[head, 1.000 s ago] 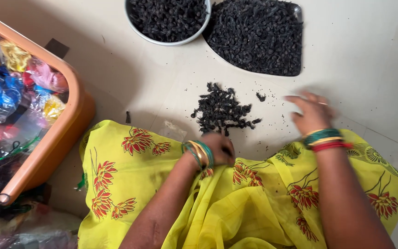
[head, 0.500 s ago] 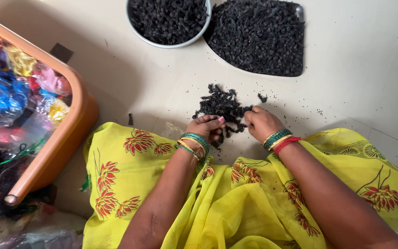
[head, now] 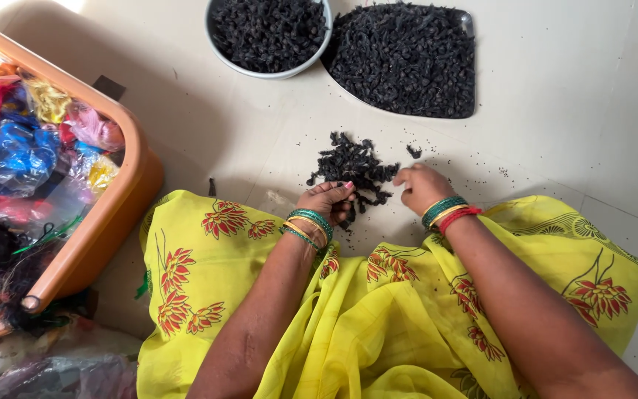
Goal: The person sits on the floor and pulls apart clumps of black curly synthetic hair, teasing the curls loose by hand and placing the separated pieces into a pile beside them, with a bowl and tray of the black hair material nearby.
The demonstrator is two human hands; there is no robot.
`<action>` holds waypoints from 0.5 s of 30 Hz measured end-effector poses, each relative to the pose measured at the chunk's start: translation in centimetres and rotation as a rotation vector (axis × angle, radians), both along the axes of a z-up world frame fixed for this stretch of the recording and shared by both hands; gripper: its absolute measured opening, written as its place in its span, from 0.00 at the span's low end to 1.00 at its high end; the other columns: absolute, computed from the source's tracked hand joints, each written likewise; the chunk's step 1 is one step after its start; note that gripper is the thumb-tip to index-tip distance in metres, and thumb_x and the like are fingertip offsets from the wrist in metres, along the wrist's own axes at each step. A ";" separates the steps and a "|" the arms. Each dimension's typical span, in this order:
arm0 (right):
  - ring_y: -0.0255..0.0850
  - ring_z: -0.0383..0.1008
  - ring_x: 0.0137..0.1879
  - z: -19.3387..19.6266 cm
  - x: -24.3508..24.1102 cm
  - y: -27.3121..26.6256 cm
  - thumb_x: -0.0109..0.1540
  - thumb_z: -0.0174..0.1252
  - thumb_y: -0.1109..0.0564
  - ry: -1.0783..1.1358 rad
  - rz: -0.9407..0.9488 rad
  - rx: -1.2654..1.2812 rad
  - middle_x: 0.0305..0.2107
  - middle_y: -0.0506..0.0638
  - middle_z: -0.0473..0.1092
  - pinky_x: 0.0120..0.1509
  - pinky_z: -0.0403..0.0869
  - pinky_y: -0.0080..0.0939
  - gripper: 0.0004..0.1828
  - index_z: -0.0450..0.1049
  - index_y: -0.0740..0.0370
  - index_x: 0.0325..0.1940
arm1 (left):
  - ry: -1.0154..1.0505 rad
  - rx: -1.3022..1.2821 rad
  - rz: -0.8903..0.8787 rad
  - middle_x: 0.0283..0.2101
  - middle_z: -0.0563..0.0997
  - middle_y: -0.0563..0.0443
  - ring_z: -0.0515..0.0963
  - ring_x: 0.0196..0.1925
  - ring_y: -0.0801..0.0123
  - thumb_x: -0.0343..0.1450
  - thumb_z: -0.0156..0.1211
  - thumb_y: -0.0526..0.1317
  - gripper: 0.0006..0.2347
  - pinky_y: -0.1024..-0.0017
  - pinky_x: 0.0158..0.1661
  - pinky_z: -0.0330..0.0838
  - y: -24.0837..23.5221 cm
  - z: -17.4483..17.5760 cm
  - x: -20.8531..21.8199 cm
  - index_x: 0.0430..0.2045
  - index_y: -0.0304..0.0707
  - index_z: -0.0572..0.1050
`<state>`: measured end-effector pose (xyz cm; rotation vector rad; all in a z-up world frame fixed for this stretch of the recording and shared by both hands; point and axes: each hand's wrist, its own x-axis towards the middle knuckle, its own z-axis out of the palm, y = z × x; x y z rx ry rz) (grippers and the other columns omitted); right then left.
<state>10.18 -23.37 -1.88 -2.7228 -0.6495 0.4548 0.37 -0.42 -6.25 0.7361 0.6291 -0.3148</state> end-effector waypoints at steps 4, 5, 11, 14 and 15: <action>0.45 0.78 0.42 -1.5 1.6 -1.9 0.54 0.68 0.62 -0.031 -0.050 0.037 0.33 0.52 0.76 0.54 0.77 0.43 0.10 0.86 0.52 0.38 | 0.013 -0.034 0.014 0.26 0.82 0.54 0.76 0.22 0.76 0.67 0.71 0.35 0.05 0.78 0.22 0.69 0.0 0.5 -0.1 0.29 0.39 0.78; 0.43 0.79 0.40 -1.4 1.8 -2.2 0.54 0.65 0.66 0.149 -0.197 0.184 0.34 0.52 0.77 0.51 0.79 0.42 0.12 0.84 0.58 0.41 | 0.019 -0.052 0.018 0.26 0.82 0.54 0.77 0.22 0.76 0.67 0.70 0.35 0.05 0.78 0.21 0.70 -0.1 0.7 -0.1 0.29 0.39 0.78; 0.40 0.81 0.41 4.8 0.1 -0.8 0.60 0.59 0.69 0.555 -0.517 0.870 0.36 0.54 0.79 0.50 0.81 0.39 0.10 0.79 0.69 0.45 | -0.012 -0.082 0.066 0.27 0.83 0.52 0.79 0.23 0.75 0.67 0.71 0.35 0.05 0.77 0.23 0.73 -0.7 1.8 -0.2 0.29 0.36 0.79; 0.41 0.80 0.40 7.8 -3.2 1.2 0.63 0.58 0.68 0.662 -0.528 1.117 0.36 0.55 0.78 0.48 0.81 0.41 0.08 0.77 0.68 0.46 | -0.077 -0.080 0.098 0.28 0.83 0.50 0.80 0.25 0.73 0.68 0.70 0.35 0.05 0.77 0.25 0.75 -1.0 2.3 -0.4 0.30 0.33 0.80; 0.41 0.80 0.40 8.6 -4.6 1.9 0.63 0.59 0.68 0.695 -0.499 1.230 0.36 0.55 0.78 0.48 0.81 0.41 0.08 0.77 0.68 0.46 | -0.116 -0.079 0.102 0.28 0.83 0.50 0.81 0.25 0.73 0.68 0.69 0.34 0.05 0.77 0.26 0.76 -1.1 2.5 -0.5 0.31 0.32 0.80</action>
